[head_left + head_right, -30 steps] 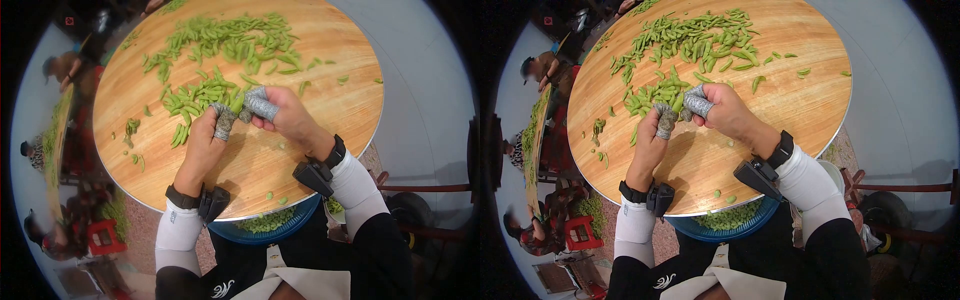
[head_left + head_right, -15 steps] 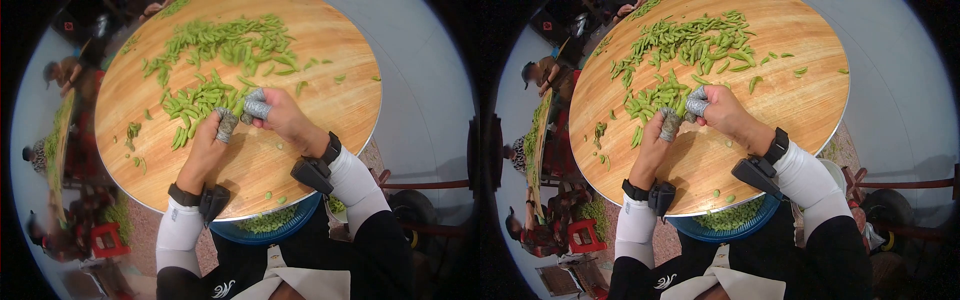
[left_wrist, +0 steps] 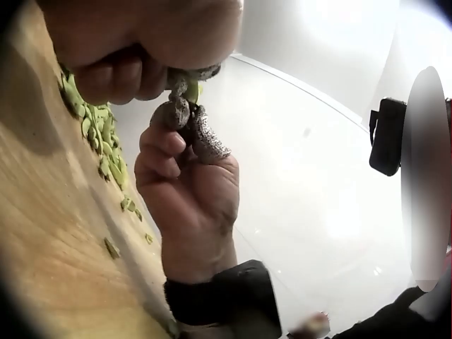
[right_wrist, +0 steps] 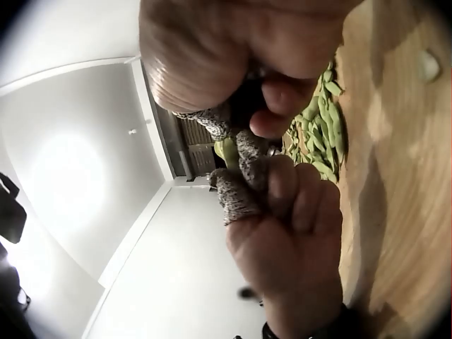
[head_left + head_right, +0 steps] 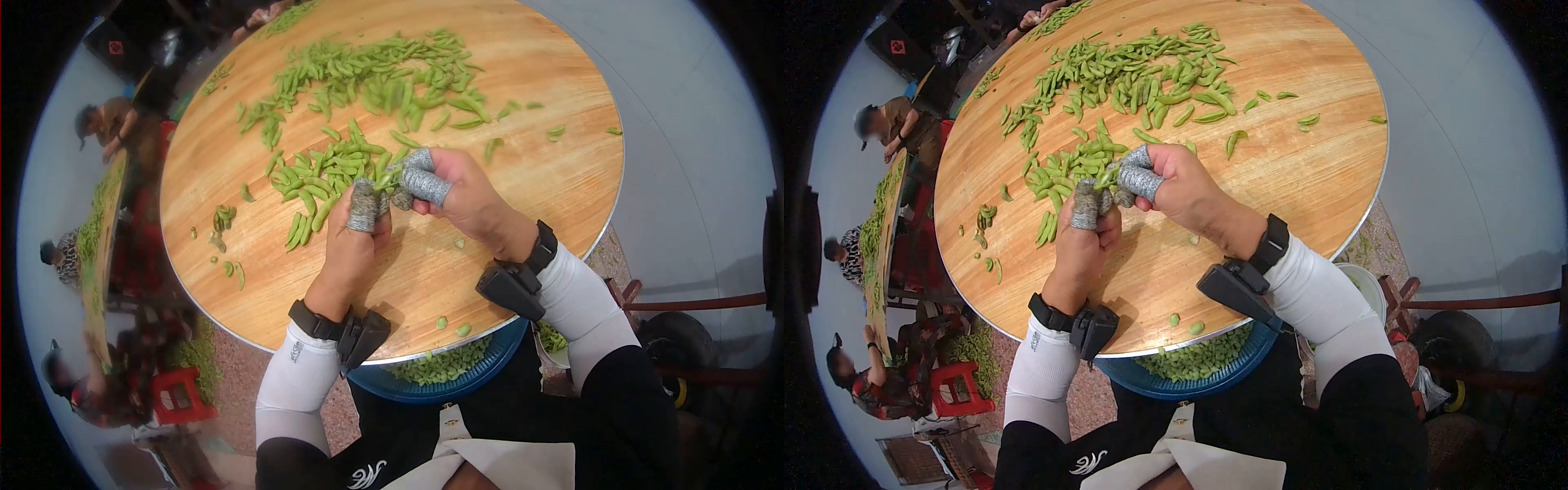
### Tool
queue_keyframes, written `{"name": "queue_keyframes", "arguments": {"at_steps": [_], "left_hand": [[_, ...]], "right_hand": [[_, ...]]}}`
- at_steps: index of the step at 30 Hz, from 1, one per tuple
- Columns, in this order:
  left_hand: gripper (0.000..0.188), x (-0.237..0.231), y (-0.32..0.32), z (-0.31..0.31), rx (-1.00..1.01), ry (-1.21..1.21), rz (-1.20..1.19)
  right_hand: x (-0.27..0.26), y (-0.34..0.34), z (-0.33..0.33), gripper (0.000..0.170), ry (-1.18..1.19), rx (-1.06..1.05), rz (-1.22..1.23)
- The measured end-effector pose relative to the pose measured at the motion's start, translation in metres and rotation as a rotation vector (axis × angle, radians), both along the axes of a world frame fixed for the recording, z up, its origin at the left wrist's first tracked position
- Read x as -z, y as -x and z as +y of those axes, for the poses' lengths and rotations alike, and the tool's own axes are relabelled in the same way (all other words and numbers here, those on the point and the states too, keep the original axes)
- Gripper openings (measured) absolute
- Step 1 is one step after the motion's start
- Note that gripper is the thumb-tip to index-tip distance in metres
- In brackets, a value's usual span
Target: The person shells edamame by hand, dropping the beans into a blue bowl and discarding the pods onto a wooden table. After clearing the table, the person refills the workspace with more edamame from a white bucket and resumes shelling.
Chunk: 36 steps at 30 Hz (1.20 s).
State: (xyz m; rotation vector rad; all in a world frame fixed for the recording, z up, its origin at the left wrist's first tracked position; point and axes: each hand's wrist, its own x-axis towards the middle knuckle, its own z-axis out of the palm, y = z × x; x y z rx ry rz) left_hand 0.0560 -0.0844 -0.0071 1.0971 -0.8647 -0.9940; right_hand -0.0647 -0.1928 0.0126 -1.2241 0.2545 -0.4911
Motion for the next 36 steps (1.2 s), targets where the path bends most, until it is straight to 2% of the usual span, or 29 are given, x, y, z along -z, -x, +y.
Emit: {"name": "queue_keyframes", "arguments": {"at_steps": [1,2,4,8,11,13,15,17,19,21,22,24,27,28,29,30,31,32,33,34,36], "left_hand": [[0.026,-0.002,0.002,0.000,0.045,0.001,0.200],[0.026,-0.004,0.002,0.000,0.045,0.000,0.200],[0.034,-0.009,0.003,0.000,0.256,-0.035,0.615],[0.039,-0.011,0.003,0.000,0.365,-0.082,0.752],[0.030,-0.003,-0.003,-0.002,0.389,-0.030,0.722],[0.021,-0.001,-0.003,-0.004,-0.027,0.016,-0.062],[0.014,-0.002,-0.002,-0.003,-0.035,0.024,-0.072],[0.017,-0.006,0.011,-0.008,-0.133,0.134,-0.315],[0.020,-0.007,0.002,-0.005,-0.083,0.103,-0.290],[0.018,-0.011,-0.002,-0.003,0.019,0.063,-0.132],[0.018,-0.009,-0.009,-0.001,0.022,0.063,-0.130],[0.016,-0.006,-0.022,0.001,0.218,-0.038,0.200],[0.012,-0.008,-0.011,0.000,0.170,-0.014,0.284],[0.012,-0.007,-0.011,0.000,0.171,-0.012,0.284],[0.014,-0.007,-0.011,-0.001,0.135,-0.057,0.174],[0.017,-0.008,-0.009,-0.001,0.098,-0.102,0.065],[0.017,-0.011,-0.007,-0.001,0.095,-0.102,0.067],[0.019,-0.016,-0.004,-0.001,0.046,-0.211,0.020],[0.021,-0.019,-0.003,-0.001,-0.002,-0.320,-0.028],[0.021,-0.018,-0.004,-0.001,-0.002,-0.320,-0.026],[0.017,-0.012,-0.007,-0.002,-0.001,-0.290,0.015]], "right_hand": [[0.000,0.000,0.001,0.006,0.060,0.031,-0.032],[0.001,-0.001,0.001,0.006,0.060,0.031,-0.033],[0.004,-0.003,-0.001,0.008,0.291,0.058,-0.088],[0.000,-0.001,-0.001,0.009,0.326,0.060,-0.124],[-0.002,0.000,-0.003,0.009,0.199,0.034,-0.034],[-0.002,0.000,-0.005,0.008,0.093,0.062,0.043],[-0.002,-0.001,-0.002,0.007,0.088,0.051,0.070],[0.000,-0.001,0.001,0.006,0.082,0.040,0.096],[0.001,-0.002,0.004,0.004,0.235,0.023,0.129],[0.000,-0.002,0.004,0.003,0.214,-0.006,0.062],[-0.001,-0.001,0.004,0.003,0.197,-0.036,-0.002],[0.000,0.000,0.001,0.003,0.216,-0.068,-0.016],[0.000,-0.001,0.002,0.002,0.207,-0.054,0.018],[-0.001,-0.002,0.002,0.002,0.184,-0.008,0.068],[0.002,-0.003,0.001,0.002,0.184,-0.008,0.068],[0.006,-0.004,0.001,0.003,0.431,0.065,0.075],[0.009,-0.005,0.001,0.005,0.676,0.137,0.081],[0.010,-0.006,0.002,0.005,0.676,0.133,0.081],[0.010,-0.006,0.003,0.006,0.772,0.169,0.104],[0.009,-0.006,0.004,0.007,0.870,0.206,0.127],[0.010,-0.007,0.006,0.007,0.785,0.217,0.110]]}}
